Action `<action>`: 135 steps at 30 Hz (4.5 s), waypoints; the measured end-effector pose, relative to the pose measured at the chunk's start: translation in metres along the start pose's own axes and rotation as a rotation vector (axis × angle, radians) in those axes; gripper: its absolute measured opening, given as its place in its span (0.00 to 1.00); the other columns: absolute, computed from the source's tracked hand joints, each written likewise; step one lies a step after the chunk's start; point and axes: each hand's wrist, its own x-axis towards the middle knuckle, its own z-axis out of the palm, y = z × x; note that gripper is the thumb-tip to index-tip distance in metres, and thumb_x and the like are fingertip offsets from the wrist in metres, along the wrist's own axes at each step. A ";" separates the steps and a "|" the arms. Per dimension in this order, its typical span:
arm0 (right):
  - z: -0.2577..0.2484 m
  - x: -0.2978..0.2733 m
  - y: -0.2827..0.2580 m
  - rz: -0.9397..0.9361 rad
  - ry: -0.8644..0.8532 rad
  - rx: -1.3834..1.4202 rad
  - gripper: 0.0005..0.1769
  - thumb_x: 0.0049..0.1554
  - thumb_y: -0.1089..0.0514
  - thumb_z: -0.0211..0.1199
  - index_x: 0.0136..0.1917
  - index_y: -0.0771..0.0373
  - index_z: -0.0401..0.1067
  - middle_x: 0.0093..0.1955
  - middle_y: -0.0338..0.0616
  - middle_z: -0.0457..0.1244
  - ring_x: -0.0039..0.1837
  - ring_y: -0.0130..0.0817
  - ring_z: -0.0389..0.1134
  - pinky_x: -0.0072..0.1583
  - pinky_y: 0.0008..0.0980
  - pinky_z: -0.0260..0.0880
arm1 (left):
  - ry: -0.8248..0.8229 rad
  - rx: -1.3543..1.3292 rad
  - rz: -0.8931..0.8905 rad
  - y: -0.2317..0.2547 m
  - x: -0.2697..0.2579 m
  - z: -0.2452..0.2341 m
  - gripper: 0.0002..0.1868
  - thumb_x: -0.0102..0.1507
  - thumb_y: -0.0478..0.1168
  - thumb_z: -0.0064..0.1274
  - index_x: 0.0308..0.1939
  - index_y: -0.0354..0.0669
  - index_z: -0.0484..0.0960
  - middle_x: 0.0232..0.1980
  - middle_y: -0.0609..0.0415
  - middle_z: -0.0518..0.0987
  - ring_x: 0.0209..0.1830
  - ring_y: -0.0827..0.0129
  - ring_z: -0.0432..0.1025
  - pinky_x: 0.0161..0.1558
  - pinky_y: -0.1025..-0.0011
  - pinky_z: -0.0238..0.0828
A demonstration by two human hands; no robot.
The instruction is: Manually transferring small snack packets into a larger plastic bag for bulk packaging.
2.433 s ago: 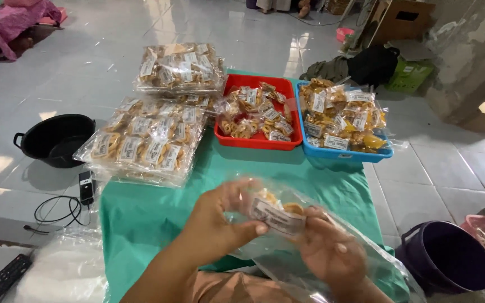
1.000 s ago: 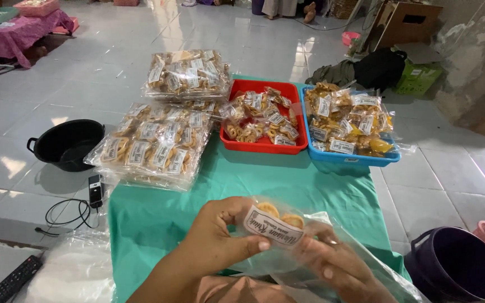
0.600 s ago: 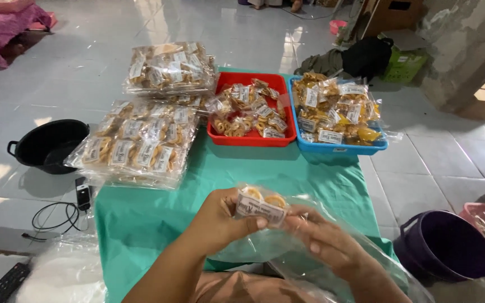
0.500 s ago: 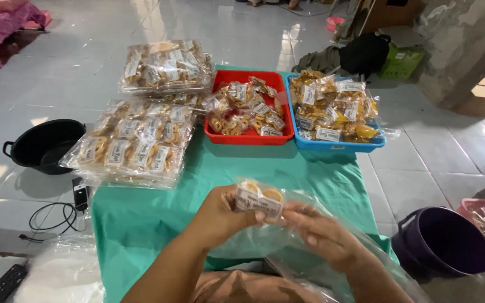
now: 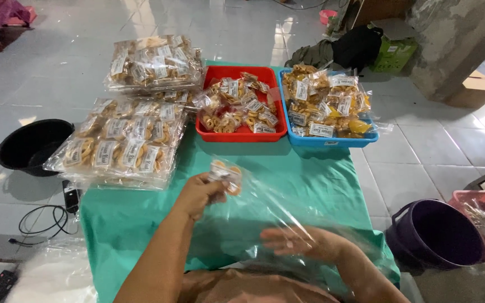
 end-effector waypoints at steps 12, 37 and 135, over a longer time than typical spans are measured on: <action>-0.056 -0.066 0.001 -0.430 0.077 0.464 0.51 0.64 0.22 0.41 0.77 0.68 0.59 0.77 0.63 0.56 0.76 0.61 0.58 0.70 0.62 0.63 | 0.331 -0.063 -0.022 -0.001 0.045 -0.031 0.15 0.61 0.46 0.63 0.44 0.38 0.86 0.40 0.51 0.86 0.34 0.64 0.80 0.38 0.68 0.80; -0.080 -0.041 0.035 -0.002 0.922 0.381 0.21 0.66 0.55 0.51 0.61 0.73 0.74 0.60 0.63 0.70 0.60 0.55 0.73 0.51 0.49 0.77 | 0.053 1.615 0.179 -0.004 0.042 0.015 0.43 0.70 0.69 0.28 0.83 0.55 0.41 0.87 0.54 0.28 0.86 0.57 0.24 0.77 0.36 0.30; 0.054 0.021 -0.125 -0.932 0.475 -1.599 0.19 0.66 0.47 0.55 0.57 0.61 0.76 0.66 0.46 0.68 0.72 0.51 0.66 0.76 0.57 0.54 | -0.072 -0.051 0.554 0.020 -0.069 0.076 0.10 0.67 0.35 0.55 0.50 0.37 0.86 0.22 0.52 0.78 0.19 0.77 0.71 0.24 0.79 0.70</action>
